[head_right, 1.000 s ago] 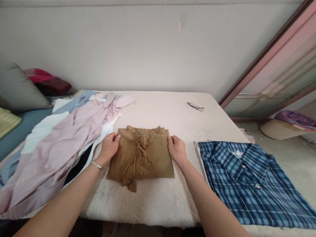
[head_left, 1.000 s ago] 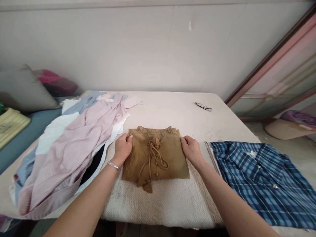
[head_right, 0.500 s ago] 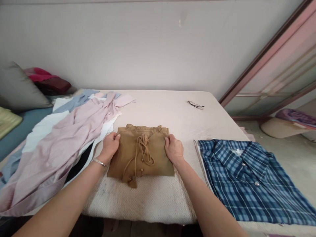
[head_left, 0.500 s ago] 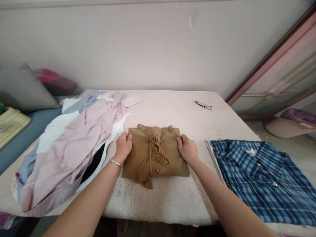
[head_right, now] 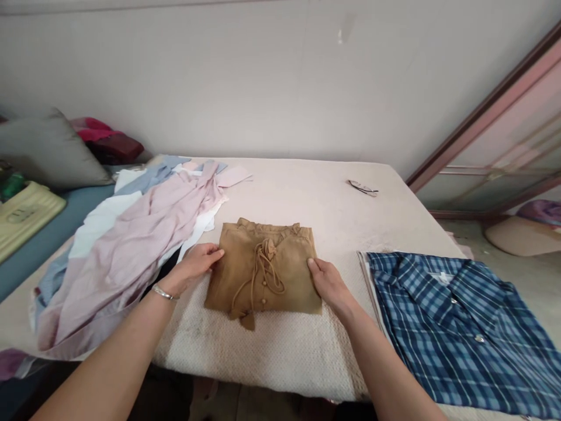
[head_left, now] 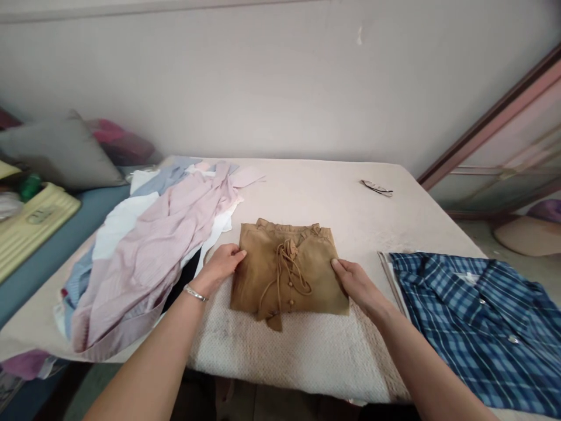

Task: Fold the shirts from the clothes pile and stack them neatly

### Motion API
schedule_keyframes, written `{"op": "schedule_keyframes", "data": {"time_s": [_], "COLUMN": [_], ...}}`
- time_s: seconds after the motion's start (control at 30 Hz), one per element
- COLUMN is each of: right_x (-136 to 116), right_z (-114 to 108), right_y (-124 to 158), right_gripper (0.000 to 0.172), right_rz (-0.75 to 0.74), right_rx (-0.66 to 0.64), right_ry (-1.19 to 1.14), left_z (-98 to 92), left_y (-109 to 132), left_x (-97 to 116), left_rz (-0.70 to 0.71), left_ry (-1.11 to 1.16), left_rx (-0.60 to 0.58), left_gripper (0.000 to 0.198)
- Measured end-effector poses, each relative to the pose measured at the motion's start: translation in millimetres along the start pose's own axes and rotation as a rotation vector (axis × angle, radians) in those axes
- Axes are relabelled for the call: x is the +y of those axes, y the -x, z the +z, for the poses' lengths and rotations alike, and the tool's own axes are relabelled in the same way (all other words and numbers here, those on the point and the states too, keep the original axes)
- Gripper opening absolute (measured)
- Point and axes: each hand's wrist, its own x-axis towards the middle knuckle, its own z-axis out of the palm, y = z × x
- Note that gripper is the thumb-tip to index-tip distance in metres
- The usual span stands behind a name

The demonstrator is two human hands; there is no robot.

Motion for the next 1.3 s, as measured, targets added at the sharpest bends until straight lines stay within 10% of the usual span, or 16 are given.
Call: {"op": "schedule_keyframes", "data": {"time_s": [0.23,0.37,0.47,0.63,0.9,1.3], "right_x": [-13,-20,-12,2,3,2], "right_z": [16,17,-1,-40,-48,-44], "right_y": [7,10,11,13,10,8], "right_gripper": [0.038,0.037,0.038,0.043,0.043,0.039], "right_rz": [-0.058,0.009,0.044,0.184,0.094,0.066], "right_rx": [0.235,0.245,0.180,-0.310,-0.578,-0.587], "right_ry": [0.547,0.764,0.533,-0.097,-0.177,-0.220], "left_z": [7.3,-3.0,-16.9,-27.9,-17.8,-23.4], "left_y": [1,10,22,30,25,28], "left_x": [4,1,-7,-18,-17,-10], "left_rz": [-0.021,-0.142,-0.246,-0.285,-0.312,-0.297], "left_ry": [-0.119,0.007,0.201,0.429,0.382,0.356], "left_rx": [0.148,0.003,-0.285,-0.583,-0.561,-0.595], "left_gripper": [0.020,0.019,0.026,0.043,0.043,0.054]}}
